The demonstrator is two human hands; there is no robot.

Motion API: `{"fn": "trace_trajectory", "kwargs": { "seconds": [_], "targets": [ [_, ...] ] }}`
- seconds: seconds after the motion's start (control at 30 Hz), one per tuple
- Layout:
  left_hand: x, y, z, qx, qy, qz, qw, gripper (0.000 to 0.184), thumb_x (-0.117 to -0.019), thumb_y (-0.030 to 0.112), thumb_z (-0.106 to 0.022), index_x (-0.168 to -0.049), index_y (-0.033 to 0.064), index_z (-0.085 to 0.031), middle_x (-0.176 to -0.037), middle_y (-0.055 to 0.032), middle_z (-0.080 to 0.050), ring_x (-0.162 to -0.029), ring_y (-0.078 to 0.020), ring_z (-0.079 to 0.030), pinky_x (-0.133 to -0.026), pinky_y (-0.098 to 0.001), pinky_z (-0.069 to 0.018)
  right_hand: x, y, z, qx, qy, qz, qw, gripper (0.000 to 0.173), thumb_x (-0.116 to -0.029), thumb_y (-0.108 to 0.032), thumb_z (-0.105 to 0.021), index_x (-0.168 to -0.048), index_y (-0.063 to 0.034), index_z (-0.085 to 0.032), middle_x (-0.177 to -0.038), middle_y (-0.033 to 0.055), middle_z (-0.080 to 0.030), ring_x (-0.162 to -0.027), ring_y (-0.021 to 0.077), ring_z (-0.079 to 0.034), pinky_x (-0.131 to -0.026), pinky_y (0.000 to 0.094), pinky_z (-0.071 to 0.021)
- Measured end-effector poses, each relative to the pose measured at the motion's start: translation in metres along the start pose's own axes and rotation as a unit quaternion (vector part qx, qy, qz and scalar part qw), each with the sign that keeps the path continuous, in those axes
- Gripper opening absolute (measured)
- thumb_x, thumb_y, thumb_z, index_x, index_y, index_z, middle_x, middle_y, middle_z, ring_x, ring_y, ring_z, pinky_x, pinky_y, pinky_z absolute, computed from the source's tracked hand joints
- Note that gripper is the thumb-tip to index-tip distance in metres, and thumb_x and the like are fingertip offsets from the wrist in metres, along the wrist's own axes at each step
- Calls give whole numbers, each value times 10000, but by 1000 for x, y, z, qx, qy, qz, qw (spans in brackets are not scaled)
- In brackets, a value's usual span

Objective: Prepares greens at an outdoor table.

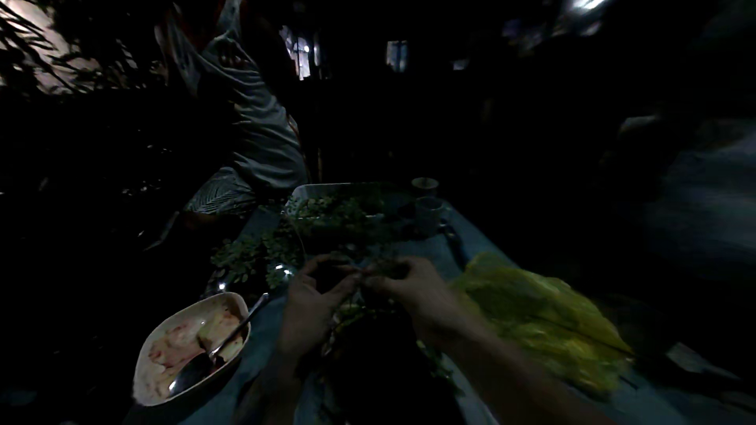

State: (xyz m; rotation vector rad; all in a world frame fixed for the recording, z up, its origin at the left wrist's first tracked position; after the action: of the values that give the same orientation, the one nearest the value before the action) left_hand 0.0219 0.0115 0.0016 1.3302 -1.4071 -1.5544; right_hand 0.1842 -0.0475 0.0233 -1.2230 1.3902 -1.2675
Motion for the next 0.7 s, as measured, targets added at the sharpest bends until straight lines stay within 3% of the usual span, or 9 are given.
{"fn": "trace_trajectory", "kwargs": {
  "seconds": [0.07,0.33,0.43,0.53,0.63,0.7],
  "targets": [
    [3,0,-3,4,4,-17,1000,345,-852,-21,-765,-1159,70,-635,-934,-64,-748,-812,-143,-717,-703,-273,-603,1,0,2,13,-2,-7,1000,115,-906,-47,-750,-1008,-12,-710,-880,85,-701,-758,147,-680,-701,287,-596],
    [1,3,5,30,35,-12,999,356,-863,-84,-729,-1153,77,-598,-940,-92,-738,-831,-196,-738,-761,-338,-633,8,11,10,-8,2,-50,999,91,-889,-1,-745,-960,0,-689,-788,67,-662,-655,108,-628,-605,229,-555],
    [5,2,1,22,19,-16,999,376,-853,-75,-747,-1158,93,-605,-930,-72,-741,-807,-176,-734,-735,-316,-632,19,13,18,-1,7,-61,998,75,-888,-10,-754,-924,-13,-689,-780,64,-652,-639,105,-616,-594,229,-552],
    [6,8,5,12,20,-21,1000,345,-894,-56,-711,-1175,101,-584,-949,-39,-746,-805,-138,-733,-735,-280,-627,29,14,32,27,-13,-55,998,64,-909,-42,-728,-968,-20,-714,-833,77,-667,-692,126,-630,-630,252,-557],
    [1,13,12,-23,50,-24,998,337,-892,-49,-721,-1174,82,-589,-955,-27,-738,-800,-128,-732,-727,-277,-634,45,8,44,78,-10,23,997,49,-881,-51,-742,-929,-41,-742,-794,90,-692,-663,150,-653,-616,275,-581],
    [-2,9,11,-7,21,-53,998,365,-874,-57,-728,-1192,80,-613,-987,-28,-722,-824,-127,-720,-742,-279,-634,56,-1,49,198,-26,128,971,61,-894,-145,-747,-945,-120,-768,-798,37,-713,-662,127,-670,-599,261,-596]
  ]
}}
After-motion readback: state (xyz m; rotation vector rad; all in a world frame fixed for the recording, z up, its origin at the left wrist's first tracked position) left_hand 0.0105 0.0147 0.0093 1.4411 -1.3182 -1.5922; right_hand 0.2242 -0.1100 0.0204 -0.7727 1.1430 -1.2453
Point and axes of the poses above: each hand's wrist, its own x-axis away from the middle knuckle, its own z-axis out of the back of the hand, y = z × x, the point moved 3 cm from there along -x, towards the middle knuckle
